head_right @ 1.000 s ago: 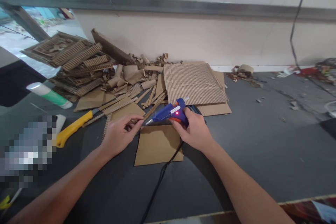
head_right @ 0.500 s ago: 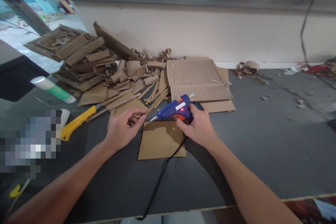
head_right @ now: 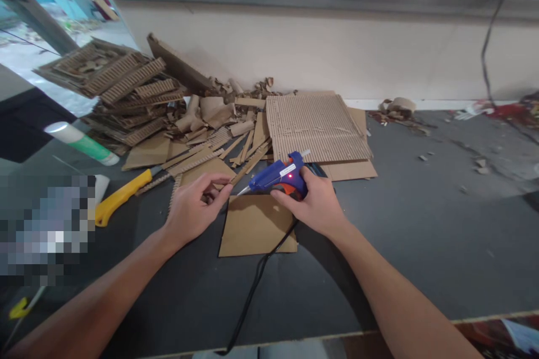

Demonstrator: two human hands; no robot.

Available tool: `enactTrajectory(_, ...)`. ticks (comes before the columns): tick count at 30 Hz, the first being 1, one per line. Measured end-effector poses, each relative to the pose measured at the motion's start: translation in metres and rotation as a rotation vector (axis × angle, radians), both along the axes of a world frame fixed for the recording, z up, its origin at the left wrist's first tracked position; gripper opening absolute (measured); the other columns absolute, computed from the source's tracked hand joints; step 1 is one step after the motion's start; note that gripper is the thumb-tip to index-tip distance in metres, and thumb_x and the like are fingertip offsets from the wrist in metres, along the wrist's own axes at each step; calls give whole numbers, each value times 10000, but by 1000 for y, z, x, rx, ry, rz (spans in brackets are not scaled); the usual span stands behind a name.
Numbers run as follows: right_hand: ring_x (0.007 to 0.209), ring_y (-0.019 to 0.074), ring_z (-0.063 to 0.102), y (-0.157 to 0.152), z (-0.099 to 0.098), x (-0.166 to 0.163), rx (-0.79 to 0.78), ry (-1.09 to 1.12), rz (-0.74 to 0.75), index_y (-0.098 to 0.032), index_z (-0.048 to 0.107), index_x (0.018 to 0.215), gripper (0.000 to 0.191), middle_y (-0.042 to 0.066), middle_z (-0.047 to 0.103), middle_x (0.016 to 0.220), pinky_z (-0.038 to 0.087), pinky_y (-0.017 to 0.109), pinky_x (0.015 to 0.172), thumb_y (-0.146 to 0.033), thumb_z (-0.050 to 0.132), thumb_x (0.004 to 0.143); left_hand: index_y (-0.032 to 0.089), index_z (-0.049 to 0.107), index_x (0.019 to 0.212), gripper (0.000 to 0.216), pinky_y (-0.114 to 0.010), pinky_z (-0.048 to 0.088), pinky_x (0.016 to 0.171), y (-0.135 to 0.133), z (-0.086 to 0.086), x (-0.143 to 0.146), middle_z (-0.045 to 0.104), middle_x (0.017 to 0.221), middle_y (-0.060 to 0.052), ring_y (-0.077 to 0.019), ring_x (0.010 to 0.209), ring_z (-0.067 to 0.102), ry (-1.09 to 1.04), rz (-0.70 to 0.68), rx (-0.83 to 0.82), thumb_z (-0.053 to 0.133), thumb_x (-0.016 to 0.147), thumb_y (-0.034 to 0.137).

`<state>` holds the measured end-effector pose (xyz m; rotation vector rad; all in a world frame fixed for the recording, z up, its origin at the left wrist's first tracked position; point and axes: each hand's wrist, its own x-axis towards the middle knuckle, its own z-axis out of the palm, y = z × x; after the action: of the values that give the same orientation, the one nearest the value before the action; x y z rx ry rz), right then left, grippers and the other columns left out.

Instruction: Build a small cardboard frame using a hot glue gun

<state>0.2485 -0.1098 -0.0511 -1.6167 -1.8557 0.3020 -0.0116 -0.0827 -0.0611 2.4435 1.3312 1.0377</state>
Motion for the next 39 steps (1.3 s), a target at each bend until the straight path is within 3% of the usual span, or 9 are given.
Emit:
enactTrajectory(6, 431, 112, 452, -1, -2, 0, -40, -30, 40, -217, 513, 789, 334, -60, 484, 511, 344, 240, 462, -511, 671, 783, 247, 516, 1353, 461, -199, 396, 510, -7, 22, -6, 707, 916, -6, -105, 670, 640, 323, -187, 403, 555, 914, 113)
enactTrajectory(9, 439, 109, 454, -2, -4, 0, -35, -43, 44, -219, 495, 775, 314, -55, 495, 525, 343, 237, 472, -486, 661, 793, 289, 518, 1379, 525, -215, 390, 507, -9, 32, -9, 686, 950, -12, -114, 665, 627, 482, -230, 490, 511, 903, 68)
enactTrajectory(15, 438, 112, 449, -3, -3, -1, -27, -71, 16, -228, 465, 732, 325, -58, 477, 508, 335, 242, 482, -486, 653, 790, 326, 521, 1398, 560, -214, 364, 468, -10, 32, -11, 664, 959, -21, -119, 619, 586, 628, -221, 433, 465, 903, 70)
enactTrajectory(29, 475, 112, 471, -2, -6, -3, -87, -25, 57, -208, 526, 806, 190, -52, 515, 555, 356, 247, 501, -353, 644, 771, 250, 664, 1193, 334, -217, 420, 500, -10, 36, -10, 659, 934, -44, -132, 654, 614, 561, -244, 438, 471, 945, 138)
enactTrajectory(31, 507, 113, 479, -3, -5, -3, -104, 81, 59, -208, 536, 848, 213, -46, 526, 595, 371, 248, 506, -351, 671, 764, 233, 681, 1126, 291, -222, 431, 506, -9, 36, -11, 671, 944, -45, -136, 663, 629, 536, -237, 426, 483, 935, 138)
enactTrajectory(33, 484, 93, 450, -3, -4, -2, -180, 342, 86, -221, 518, 906, 266, -49, 528, 643, 365, 232, 460, -384, 685, 779, 216, 676, 1108, 261, -224, 452, 531, -7, 36, -13, 690, 960, -47, -138, 682, 649, 492, -216, 418, 498, 930, 142)
enactTrajectory(37, 336, 20, 265, -5, -1, 2, -599, 1016, 284, -233, 479, 885, 305, -63, 522, 692, 197, 172, 282, -518, 584, 863, 188, 639, 1175, 273, -229, 493, 596, -4, 34, -14, 721, 979, -49, -142, 721, 680, 426, -166, 413, 506, 940, 148)
enactTrajectory(39, 321, 13, 257, -5, 0, 4, -765, 1185, 366, -212, 499, 842, 332, -56, 530, 683, 196, 155, 248, -537, 567, 862, 184, 639, 1176, 272, -232, 503, 609, -5, 33, -12, 726, 985, -48, -146, 742, 689, 429, -172, 412, 508, 940, 146)
